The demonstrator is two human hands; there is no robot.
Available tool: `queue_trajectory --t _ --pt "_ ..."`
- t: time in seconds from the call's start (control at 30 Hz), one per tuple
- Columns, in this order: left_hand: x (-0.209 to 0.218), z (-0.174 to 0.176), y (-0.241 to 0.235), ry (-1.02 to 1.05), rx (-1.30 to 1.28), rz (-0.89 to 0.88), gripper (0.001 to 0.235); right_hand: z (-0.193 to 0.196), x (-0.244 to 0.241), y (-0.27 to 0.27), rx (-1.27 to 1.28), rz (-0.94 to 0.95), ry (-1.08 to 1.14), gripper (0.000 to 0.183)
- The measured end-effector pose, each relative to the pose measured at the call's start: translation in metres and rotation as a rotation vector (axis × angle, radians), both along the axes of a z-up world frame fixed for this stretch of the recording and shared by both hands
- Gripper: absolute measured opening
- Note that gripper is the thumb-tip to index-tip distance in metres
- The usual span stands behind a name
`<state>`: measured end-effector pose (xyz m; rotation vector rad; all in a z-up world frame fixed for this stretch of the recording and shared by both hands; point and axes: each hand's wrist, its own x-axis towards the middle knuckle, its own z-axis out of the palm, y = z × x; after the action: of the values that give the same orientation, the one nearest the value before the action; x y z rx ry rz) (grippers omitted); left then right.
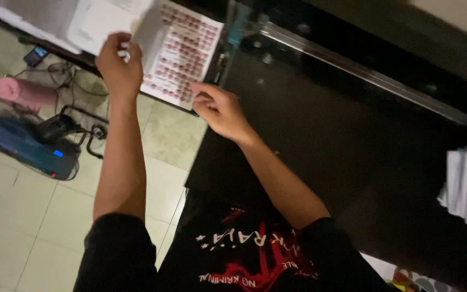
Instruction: The person repeatedly picks up a sheet of paper, places it into a manual stapler on a black table, and staples it. After stapling, the person removes the paper and places it onto a growing stack on the right side of the table. The person continues this process for multiple sheets.
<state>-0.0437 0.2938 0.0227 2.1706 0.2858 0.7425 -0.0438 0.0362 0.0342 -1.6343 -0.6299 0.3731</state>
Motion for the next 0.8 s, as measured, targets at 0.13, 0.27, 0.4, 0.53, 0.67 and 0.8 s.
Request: queue_trajectory --t 0.13,0.27,0.4,0.53,0.67,0.8 --pt "0.035 -0.039 0.096 -0.054 0.272 0.075 0.026 0.007 0.013 0.086 -0.066 0.089 0.257 0.064" --pt "0.056 -0.044 0.137 0.02 0.229 -0.048 0.04 0.009 0.027 0.145 -0.302 0.129 0.295 0.078" --pt "0.077 -0.073 0.164 0.197 0.085 -0.053 0.025 -0.01 0.035 0.176 -0.243 0.08 0.325 0.086" --pt "0.081 -0.068 0.162 0.203 0.072 -0.049 0.024 -0.015 0.037 0.187 -0.294 0.079 0.303 0.087" --pt "0.081 -0.065 0.163 0.168 0.07 -0.041 0.023 -0.039 0.038 0.195 -0.231 0.055 0.254 0.089" --pt "0.082 -0.07 0.166 0.159 0.179 0.024 0.019 -0.054 0.041 0.198 -0.281 0.062 0.094 0.085"
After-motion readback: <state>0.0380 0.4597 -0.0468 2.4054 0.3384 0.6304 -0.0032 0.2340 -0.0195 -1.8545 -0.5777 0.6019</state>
